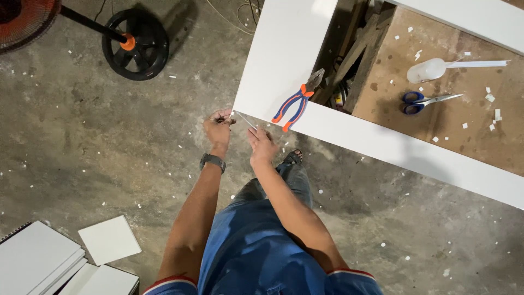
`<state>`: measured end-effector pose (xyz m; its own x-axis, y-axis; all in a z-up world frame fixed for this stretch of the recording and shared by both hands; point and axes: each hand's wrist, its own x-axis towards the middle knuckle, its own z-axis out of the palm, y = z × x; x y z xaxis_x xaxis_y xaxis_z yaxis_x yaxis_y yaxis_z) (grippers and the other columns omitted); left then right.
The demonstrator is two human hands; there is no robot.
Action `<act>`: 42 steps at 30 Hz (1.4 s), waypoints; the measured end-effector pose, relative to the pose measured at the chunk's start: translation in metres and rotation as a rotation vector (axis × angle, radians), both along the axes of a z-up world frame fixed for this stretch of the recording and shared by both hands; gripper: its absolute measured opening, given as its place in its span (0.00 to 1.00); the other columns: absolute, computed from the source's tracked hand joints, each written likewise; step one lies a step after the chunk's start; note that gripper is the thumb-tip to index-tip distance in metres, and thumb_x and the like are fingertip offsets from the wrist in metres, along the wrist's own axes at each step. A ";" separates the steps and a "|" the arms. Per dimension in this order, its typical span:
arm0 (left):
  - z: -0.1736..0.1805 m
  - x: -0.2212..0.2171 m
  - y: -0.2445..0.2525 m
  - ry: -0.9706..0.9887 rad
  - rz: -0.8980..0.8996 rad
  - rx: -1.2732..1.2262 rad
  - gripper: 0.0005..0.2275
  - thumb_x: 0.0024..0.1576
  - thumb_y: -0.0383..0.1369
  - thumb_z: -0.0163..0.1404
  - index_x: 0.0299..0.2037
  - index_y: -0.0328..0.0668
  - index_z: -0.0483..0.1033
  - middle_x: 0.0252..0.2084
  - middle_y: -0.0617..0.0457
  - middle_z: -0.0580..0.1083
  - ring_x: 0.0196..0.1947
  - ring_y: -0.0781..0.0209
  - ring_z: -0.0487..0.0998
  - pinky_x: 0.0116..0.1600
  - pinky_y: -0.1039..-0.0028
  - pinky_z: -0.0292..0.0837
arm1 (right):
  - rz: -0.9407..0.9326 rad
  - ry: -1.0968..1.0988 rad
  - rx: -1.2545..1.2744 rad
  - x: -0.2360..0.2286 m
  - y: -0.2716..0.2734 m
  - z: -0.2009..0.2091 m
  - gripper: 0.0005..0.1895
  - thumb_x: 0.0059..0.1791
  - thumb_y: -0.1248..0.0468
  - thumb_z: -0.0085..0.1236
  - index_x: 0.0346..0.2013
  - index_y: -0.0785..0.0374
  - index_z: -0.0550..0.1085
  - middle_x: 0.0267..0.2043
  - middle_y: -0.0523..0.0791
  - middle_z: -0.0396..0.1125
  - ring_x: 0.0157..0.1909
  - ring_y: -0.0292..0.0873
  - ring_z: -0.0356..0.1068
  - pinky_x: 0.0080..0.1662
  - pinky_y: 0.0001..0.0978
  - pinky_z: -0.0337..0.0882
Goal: The recorder applies plastic trim pieces and glue to the edges of a white furniture panel with a rectangular cutout.
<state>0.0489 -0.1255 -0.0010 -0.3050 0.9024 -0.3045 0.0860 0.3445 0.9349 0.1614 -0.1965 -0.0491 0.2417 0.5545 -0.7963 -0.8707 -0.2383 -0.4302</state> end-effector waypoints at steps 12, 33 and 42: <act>-0.005 0.000 -0.002 -0.049 0.016 0.028 0.12 0.54 0.10 0.44 0.38 0.27 0.81 0.36 0.48 0.80 0.33 0.64 0.80 0.41 0.74 0.83 | -0.004 0.087 0.077 0.023 -0.006 0.020 0.17 0.52 0.63 0.58 0.51 0.71 0.70 0.50 0.56 0.72 0.51 0.53 0.75 0.58 0.43 0.71; 0.044 -0.037 -0.015 -0.100 -0.166 0.003 0.08 0.64 0.25 0.46 0.48 0.31 0.77 0.39 0.49 0.80 0.32 0.64 0.78 0.36 0.74 0.73 | -0.378 -1.077 0.210 0.484 -0.151 0.078 0.08 0.57 0.71 0.52 0.49 0.73 0.75 0.40 0.47 0.72 0.36 0.37 0.71 0.37 0.26 0.72; 0.142 0.084 -0.039 -0.222 -0.192 0.047 0.11 0.61 0.30 0.50 0.53 0.37 0.74 0.43 0.48 0.82 0.33 0.64 0.80 0.34 0.76 0.75 | 0.142 -1.836 -0.229 0.634 -0.086 0.007 0.07 0.57 0.70 0.58 0.48 0.70 0.77 0.43 0.51 0.71 0.43 0.44 0.69 0.41 0.36 0.69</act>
